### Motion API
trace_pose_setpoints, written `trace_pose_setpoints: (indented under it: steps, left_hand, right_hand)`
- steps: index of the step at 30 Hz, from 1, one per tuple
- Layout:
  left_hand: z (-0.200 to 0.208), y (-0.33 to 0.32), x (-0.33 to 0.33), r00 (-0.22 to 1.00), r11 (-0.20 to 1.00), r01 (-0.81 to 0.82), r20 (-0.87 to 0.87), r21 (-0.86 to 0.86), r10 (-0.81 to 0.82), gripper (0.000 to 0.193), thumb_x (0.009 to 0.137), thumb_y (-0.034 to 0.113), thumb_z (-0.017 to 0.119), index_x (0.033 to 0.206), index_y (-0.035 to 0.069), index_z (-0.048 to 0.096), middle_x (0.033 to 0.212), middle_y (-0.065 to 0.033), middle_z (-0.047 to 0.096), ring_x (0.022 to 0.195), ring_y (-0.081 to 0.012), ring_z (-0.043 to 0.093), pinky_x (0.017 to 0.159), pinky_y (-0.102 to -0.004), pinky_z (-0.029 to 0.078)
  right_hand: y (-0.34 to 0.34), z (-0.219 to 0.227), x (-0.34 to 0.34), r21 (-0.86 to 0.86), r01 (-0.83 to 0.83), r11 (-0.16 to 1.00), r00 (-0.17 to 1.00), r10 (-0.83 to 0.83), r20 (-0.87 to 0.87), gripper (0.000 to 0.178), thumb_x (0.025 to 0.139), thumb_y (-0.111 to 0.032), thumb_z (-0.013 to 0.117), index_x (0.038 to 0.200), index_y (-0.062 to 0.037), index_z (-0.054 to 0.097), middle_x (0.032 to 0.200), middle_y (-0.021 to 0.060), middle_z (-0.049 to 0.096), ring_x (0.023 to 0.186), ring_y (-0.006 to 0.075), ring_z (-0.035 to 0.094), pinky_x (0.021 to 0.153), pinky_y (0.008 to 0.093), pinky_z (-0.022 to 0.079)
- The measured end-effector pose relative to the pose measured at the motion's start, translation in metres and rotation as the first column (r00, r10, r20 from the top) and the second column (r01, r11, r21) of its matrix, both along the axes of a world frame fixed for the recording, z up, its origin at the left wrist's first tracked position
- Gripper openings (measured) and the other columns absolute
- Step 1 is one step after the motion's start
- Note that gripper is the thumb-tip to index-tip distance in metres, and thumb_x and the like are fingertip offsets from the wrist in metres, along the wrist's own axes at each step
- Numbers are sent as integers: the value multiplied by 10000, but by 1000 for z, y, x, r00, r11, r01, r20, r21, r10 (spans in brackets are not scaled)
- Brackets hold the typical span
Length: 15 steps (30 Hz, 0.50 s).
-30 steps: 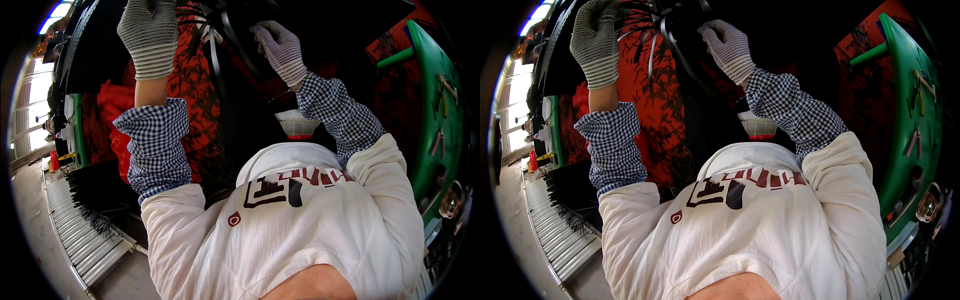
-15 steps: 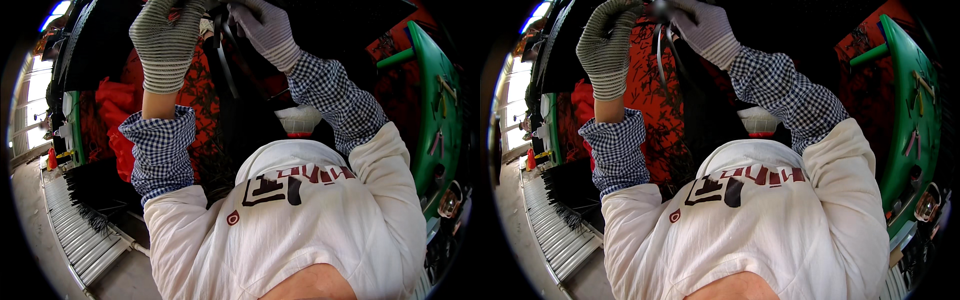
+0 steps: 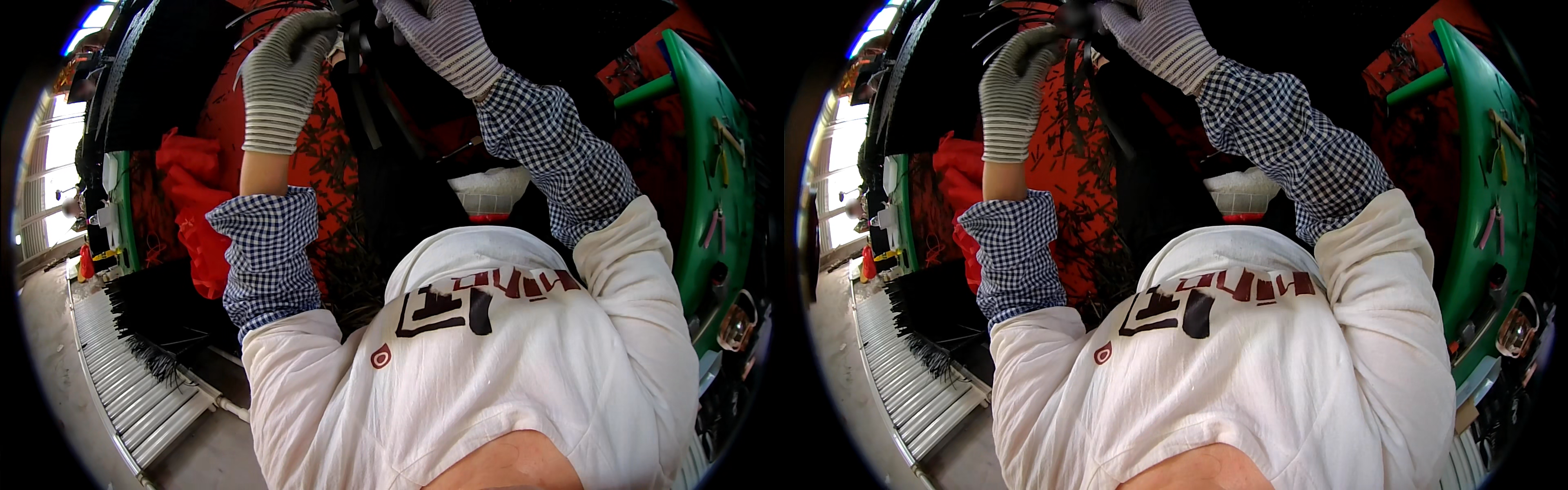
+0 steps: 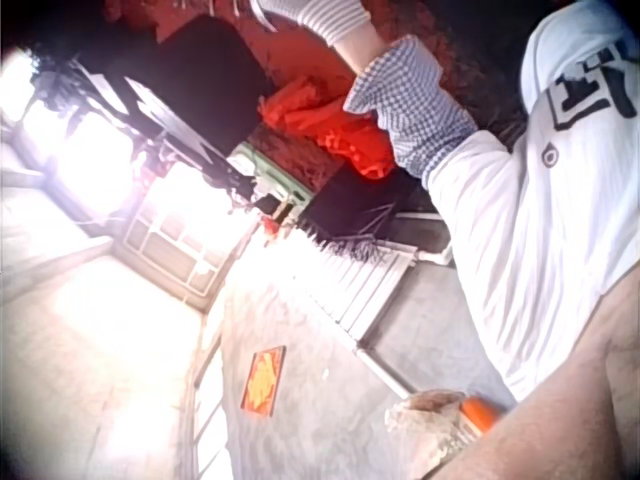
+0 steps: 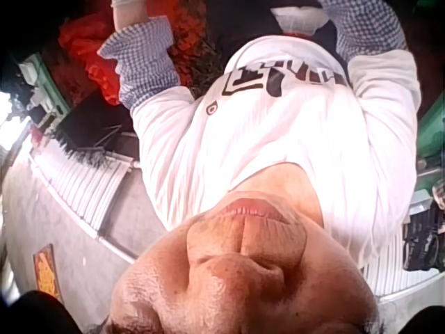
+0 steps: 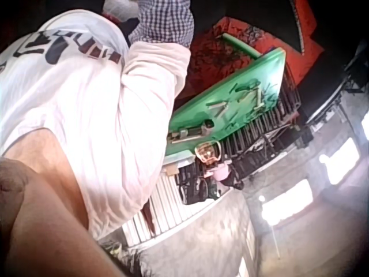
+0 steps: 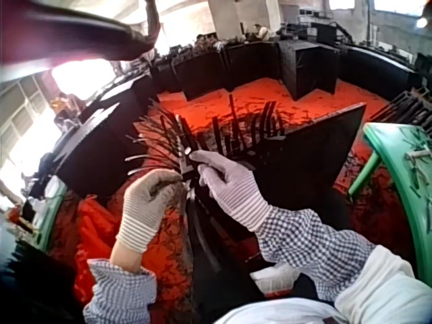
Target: The person weaves black plastic strips through the frame of a chair by hand, pulling the strips tight and tucking the ends into the existing weave. They turn the chair over to continue weaving the strips through the underside of the seat.
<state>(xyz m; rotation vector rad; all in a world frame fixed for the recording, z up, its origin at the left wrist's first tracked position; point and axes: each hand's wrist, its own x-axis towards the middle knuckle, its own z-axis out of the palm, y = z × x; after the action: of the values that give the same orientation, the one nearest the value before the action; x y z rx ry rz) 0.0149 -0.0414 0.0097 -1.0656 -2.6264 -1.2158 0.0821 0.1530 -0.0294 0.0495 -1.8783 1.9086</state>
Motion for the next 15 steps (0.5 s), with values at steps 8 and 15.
trace_pose_setpoints:
  steps: [8,15]
  left_hand:
    - [-19,0,10,993,996,6,-120,92,5,220,923,124,766,1139,85,766,989,-57,774,852,-136,742,765,-261,603]
    - [-22,-1,13,990,984,-134,49,120,129,205,935,118,755,1135,75,763,956,-59,773,843,-135,738,761,-265,603]
  right_hand:
    - [4,-11,-10,562,41,826,998,-57,12,233,998,-218,622,1182,-125,731,1024,97,770,962,287,715,1101,546,368]
    - [7,-17,-5,457,-24,889,998,-4,59,227,994,-167,625,1184,-90,721,922,114,743,822,242,714,1054,442,448]
